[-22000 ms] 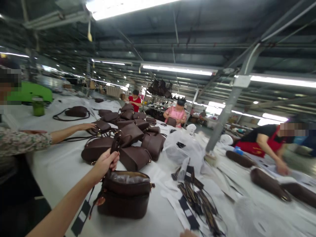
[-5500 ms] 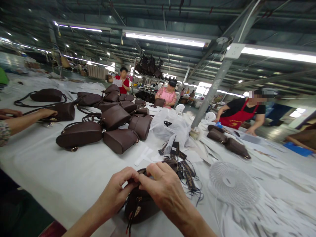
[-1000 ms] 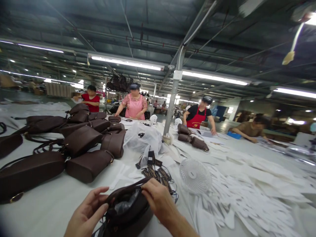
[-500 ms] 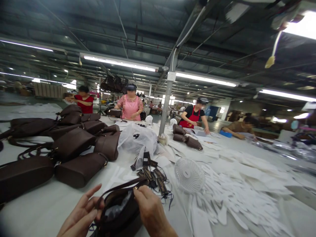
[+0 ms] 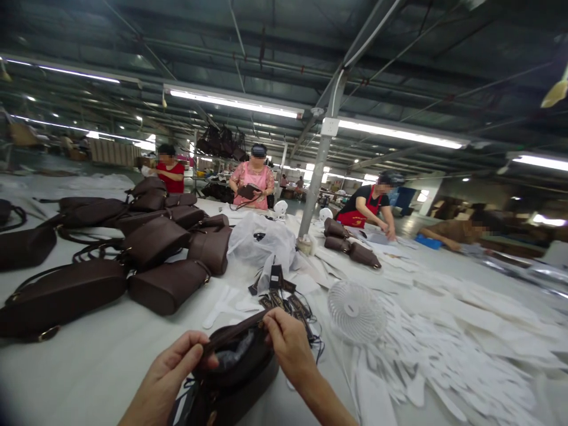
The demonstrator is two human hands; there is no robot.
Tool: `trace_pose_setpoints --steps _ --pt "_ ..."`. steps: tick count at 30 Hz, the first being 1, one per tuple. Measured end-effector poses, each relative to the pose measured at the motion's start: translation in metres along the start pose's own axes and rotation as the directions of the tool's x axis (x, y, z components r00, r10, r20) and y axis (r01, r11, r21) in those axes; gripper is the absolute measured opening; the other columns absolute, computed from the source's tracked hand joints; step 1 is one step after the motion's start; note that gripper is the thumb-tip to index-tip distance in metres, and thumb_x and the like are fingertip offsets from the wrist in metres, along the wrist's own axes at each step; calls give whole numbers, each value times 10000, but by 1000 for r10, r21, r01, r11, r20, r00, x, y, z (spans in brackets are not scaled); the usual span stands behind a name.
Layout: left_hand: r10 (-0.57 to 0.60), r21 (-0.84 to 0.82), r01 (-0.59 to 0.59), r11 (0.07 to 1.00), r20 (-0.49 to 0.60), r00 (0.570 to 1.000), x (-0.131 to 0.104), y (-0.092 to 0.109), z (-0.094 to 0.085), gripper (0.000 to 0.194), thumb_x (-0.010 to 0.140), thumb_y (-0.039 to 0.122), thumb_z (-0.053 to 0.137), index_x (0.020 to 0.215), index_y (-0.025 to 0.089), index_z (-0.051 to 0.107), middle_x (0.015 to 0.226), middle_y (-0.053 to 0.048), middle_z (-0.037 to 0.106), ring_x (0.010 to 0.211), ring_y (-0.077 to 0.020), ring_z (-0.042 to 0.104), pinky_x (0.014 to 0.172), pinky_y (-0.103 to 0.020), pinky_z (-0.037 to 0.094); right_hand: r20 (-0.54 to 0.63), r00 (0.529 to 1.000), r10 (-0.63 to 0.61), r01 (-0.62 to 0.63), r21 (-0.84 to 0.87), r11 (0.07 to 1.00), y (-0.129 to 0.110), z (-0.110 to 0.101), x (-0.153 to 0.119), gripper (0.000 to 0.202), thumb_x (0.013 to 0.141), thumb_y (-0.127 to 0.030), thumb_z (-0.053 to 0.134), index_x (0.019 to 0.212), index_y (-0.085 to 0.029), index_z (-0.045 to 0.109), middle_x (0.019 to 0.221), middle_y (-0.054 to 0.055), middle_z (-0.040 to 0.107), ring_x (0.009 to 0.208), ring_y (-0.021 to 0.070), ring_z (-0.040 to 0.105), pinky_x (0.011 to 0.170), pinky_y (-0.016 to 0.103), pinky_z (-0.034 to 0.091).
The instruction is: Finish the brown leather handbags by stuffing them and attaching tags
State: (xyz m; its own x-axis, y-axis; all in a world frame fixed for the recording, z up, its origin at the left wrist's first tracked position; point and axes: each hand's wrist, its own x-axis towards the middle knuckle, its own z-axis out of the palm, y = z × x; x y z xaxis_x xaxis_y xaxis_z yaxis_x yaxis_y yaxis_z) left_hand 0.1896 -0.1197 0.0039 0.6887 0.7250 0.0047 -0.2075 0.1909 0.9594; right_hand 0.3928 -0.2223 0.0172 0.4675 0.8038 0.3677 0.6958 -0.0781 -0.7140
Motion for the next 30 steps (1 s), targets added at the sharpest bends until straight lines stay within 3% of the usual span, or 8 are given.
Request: trace_pose_setpoints --steps 4,6,11,16,19,23,26,30 --pt "173 136 -159 978 -94 980 -2 -1 -9 282 623 433 753 679 167 675 767 -18 609 732 -169 563 657 -235 438 -30 997 -76 74 -63 995 -8 -8 4 254 899 -351 485 751 -202 629 723 22 632 697 168 605 671 269 468" --pt "171 179 -146 973 -128 977 -3 -6 -15 261 635 411 741 720 167 699 765 -21 616 731 -176 574 663 -243 448 -29 996 -84 83 -63 995 -10 -11 6 228 876 -341 514 755 -205 652 734 23 636 721 172 599 687 275 465" --pt "61 76 -45 996 -215 975 -4 -14 -17 363 574 434 764 797 167 657 664 -8 624 632 -168 565 593 -247 457 18 992 123 -124 140 982 -10 -8 13 200 810 -389 559 793 -198 617 643 -7 606 595 152 583 539 255 468" --pt "95 142 -60 988 -250 964 -8 -9 -8 381 574 425 739 837 175 625 733 -8 604 679 -167 571 571 -229 460 92 960 265 -281 355 892 -11 -2 19 279 682 -445 639 775 -197 550 646 -16 622 551 138 591 479 239 469" --pt "72 278 -17 960 -189 979 -15 -7 -9 337 641 442 690 848 190 604 641 36 525 591 -139 515 516 -212 408 98 964 248 -267 351 898 -13 -4 19 272 686 -435 639 776 -198 541 655 -17 623 544 127 581 484 235 461" --pt "4 487 6 873 -19 1000 -23 -7 -13 240 772 433 573 735 197 557 576 35 518 557 -139 497 528 -220 369 68 994 87 -100 212 972 -13 -8 17 164 781 -361 576 779 -198 561 659 -21 606 574 115 559 540 234 454" --pt "168 572 -110 813 -48 985 -23 -11 -10 226 819 401 494 693 215 513 673 -9 584 647 -179 551 588 -252 414 114 993 35 -56 187 981 -15 -7 14 125 795 -324 568 784 -201 554 652 -26 602 565 110 551 536 230 452" --pt "349 618 -214 757 -106 931 -14 -14 -7 208 843 357 396 716 225 494 744 -47 592 697 -211 559 650 -302 447 280 954 112 -204 325 923 -36 2 2 139 757 -312 584 779 -202 502 613 -46 581 512 98 556 461 199 452"
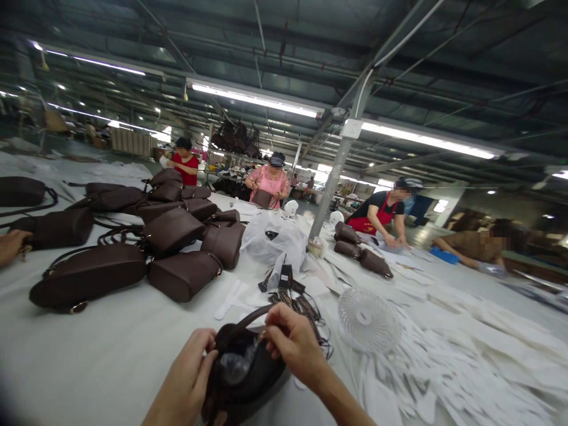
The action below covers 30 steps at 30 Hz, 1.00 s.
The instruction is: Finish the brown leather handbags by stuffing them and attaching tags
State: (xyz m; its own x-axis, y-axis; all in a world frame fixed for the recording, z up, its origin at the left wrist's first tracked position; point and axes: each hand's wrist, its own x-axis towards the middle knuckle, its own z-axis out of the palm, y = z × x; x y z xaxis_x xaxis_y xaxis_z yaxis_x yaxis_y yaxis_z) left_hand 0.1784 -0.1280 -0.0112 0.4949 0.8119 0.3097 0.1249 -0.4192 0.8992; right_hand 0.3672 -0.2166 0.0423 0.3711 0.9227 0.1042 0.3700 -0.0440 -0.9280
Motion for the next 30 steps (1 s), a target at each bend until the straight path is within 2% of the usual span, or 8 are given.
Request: trace_pose_setpoints --steps 6,11,15,17,20,22,26,30 --pt "-19 -54 21 998 36 999 23 4 -26 189 864 341 425 749 220 515 659 1 581 617 -183 531 608 -269 408 80 989 122 -127 59 990 -35 22 -18 210 733 -344 609 827 -205 482 535 -95 515 431 70 504 370 149 413" --pt "-35 -138 36 990 6 999 23 0 -33 167 855 331 506 749 208 545 645 17 577 615 -161 532 587 -234 400 58 974 218 -225 188 956 -27 33 -18 325 670 -405 666 818 -213 450 581 -77 556 453 81 542 360 145 408" --pt "22 -24 -22 999 5 1000 11 -4 -33 191 900 322 451 795 215 569 654 11 597 598 -160 548 588 -245 415 -44 996 74 -73 38 997 -14 53 -25 193 791 -372 590 820 -215 481 560 -70 539 462 89 546 387 156 417" --pt "161 166 -150 975 -57 985 4 0 -38 189 902 287 452 854 225 624 806 -27 662 740 -194 591 691 -284 446 -71 997 24 -27 -42 999 -14 56 -29 149 836 -353 557 848 -217 497 572 -54 569 480 101 565 410 167 432" --pt "464 430 -390 814 -79 882 -7 11 -41 219 873 214 498 986 251 681 1104 -67 647 1006 -253 542 864 -364 420 -104 994 -47 35 -108 994 -17 55 -33 149 878 -365 526 847 -221 504 609 -32 602 501 112 586 425 178 435" --pt "580 474 -499 725 -28 814 -14 19 -36 233 863 210 521 1025 251 684 1139 -71 630 1031 -262 509 891 -388 398 -102 979 -179 157 -189 969 -16 55 -36 177 901 -365 508 804 -217 516 611 -26 593 509 110 584 459 186 448" --pt "597 449 -553 702 51 801 -20 27 -20 136 851 254 572 915 251 691 1045 -52 655 962 -253 507 851 -400 388 -48 931 -361 325 -337 884 -13 58 -44 169 907 -341 538 787 -221 544 586 -35 578 486 98 543 469 181 435" --pt "606 489 -540 685 30 795 -20 26 -13 141 846 237 545 791 252 674 1050 -47 656 1063 -279 489 943 -459 337 123 868 -481 478 -470 742 -10 47 -49 82 856 -307 616 849 -241 569 663 -23 642 542 127 586 513 204 469"
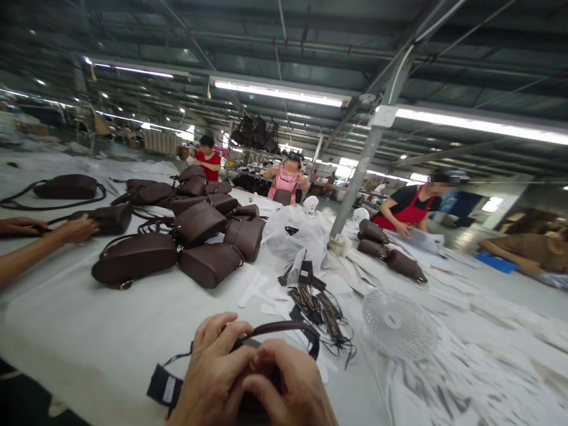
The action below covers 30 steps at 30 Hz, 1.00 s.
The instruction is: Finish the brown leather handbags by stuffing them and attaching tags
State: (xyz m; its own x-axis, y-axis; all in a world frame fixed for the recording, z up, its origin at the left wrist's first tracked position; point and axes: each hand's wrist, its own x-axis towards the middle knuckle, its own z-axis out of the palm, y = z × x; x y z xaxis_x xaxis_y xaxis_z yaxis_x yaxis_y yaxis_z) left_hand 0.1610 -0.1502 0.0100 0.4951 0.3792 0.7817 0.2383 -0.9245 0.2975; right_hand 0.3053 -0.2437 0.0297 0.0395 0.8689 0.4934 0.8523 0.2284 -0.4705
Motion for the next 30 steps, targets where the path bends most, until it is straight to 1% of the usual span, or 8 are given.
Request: trace_pose_setpoints --steps 2,4,6,9,16,21,26,30 --pt "20 64 -17 998 -43 999 -1 1 3 160 828 187 524 781 243 667 1093 -50 654 1133 -282 469 1041 -488 260 -2 988 -156 154 -158 975 8 -5 -3 111 835 -275 626 936 -242 590 829 32 693 702 179 646 640 255 519" --pt "42 127 -34 991 -65 997 -2 3 6 184 807 134 506 808 229 664 1138 -52 653 1182 -274 453 1121 -484 159 -6 970 -243 228 -324 918 18 -6 -6 217 826 -222 608 1042 -228 585 933 73 695 805 221 648 716 312 520" --pt "72 165 -60 984 -66 995 -3 5 9 205 794 98 484 827 210 653 1171 -54 654 1220 -265 437 1164 -468 69 22 969 -248 233 -432 871 27 -5 -6 185 817 -167 592 994 -219 589 866 60 676 754 220 621 665 318 490" --pt "69 168 -54 984 -87 994 -2 3 9 219 799 65 461 812 200 633 1162 -48 665 1250 -252 417 1182 -467 13 86 961 -263 272 -478 835 34 -6 -2 79 833 -146 579 821 -223 574 717 16 611 645 190 556 581 296 411" --pt "-126 91 139 986 -142 982 1 -4 -8 196 830 103 505 787 230 649 1175 -60 624 1217 -293 403 1101 -586 224 181 936 -302 352 -478 805 45 -47 10 160 947 -223 485 861 -226 619 722 14 637 655 160 556 597 281 379" --pt "-195 -55 190 980 -112 974 -7 9 -3 187 839 133 503 777 217 658 1184 -95 602 1104 -281 460 926 -466 435 323 910 -259 390 -460 798 62 -72 21 155 933 -263 535 818 -242 637 736 7 648 686 159 560 627 298 365" --pt "-307 -210 298 931 -12 952 -10 10 18 197 842 133 498 860 221 674 1157 -109 591 1035 -256 527 850 -399 508 323 927 -192 346 -533 772 84 -63 34 162 913 -159 517 859 -221 657 834 34 684 779 179 599 696 307 421" --pt "-212 -340 247 907 137 967 -7 6 27 202 815 164 578 972 234 685 1148 -106 593 992 -242 580 810 -359 540 194 962 -193 269 -538 799 82 -42 27 321 864 -61 454 1093 -183 642 1127 115 668 1072 243 589 880 388 486"
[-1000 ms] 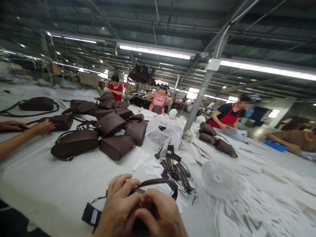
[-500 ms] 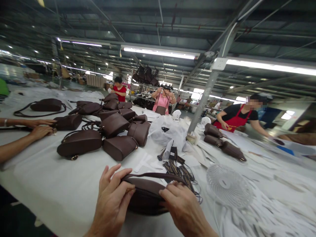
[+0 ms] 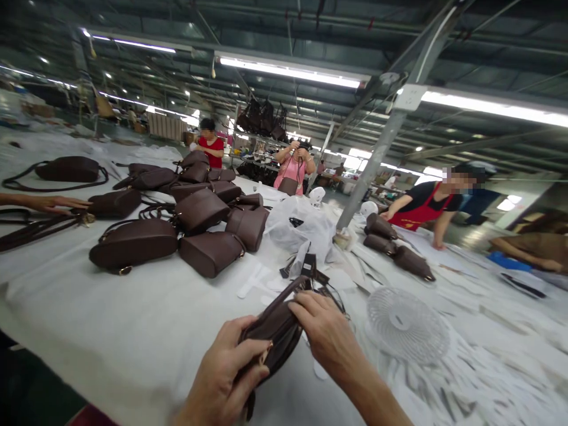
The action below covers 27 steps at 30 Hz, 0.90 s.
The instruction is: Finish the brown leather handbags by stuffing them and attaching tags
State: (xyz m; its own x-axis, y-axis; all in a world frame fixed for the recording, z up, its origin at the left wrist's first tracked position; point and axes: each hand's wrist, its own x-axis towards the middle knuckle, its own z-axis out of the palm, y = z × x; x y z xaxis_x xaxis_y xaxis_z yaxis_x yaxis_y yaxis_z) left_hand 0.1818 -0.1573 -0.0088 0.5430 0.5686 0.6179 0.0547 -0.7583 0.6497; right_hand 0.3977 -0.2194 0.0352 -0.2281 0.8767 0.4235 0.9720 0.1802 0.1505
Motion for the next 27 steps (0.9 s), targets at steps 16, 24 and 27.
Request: trace_pose_setpoints --steps 16,24,27 --pt "-473 -843 437 313 261 842 18 -13 -26 574 822 433 648 1340 264 470 1184 -101 654 1025 -235 608 876 -340 477 -107 981 162 -96 456 885 -48 16 2 258 929 -236 536 1177 -254 606 1098 78 628 1055 212 585 892 343 532" --pt "-507 -545 669 505 440 741 78 -22 -44 629 696 428 708 1198 97 523 542 73 481 507 -104 424 519 -228 299 -227 972 61 32 385 922 -50 18 7 274 924 -98 465 1146 -208 582 1026 87 620 976 199 583 836 329 536" --pt "-454 -170 548 819 392 800 83 -19 -50 227 819 350 502 865 150 598 548 33 523 549 -138 477 558 -257 314 -236 971 42 46 357 933 -49 17 9 273 922 -87 460 1141 -197 579 1007 90 624 956 199 583 808 319 539"
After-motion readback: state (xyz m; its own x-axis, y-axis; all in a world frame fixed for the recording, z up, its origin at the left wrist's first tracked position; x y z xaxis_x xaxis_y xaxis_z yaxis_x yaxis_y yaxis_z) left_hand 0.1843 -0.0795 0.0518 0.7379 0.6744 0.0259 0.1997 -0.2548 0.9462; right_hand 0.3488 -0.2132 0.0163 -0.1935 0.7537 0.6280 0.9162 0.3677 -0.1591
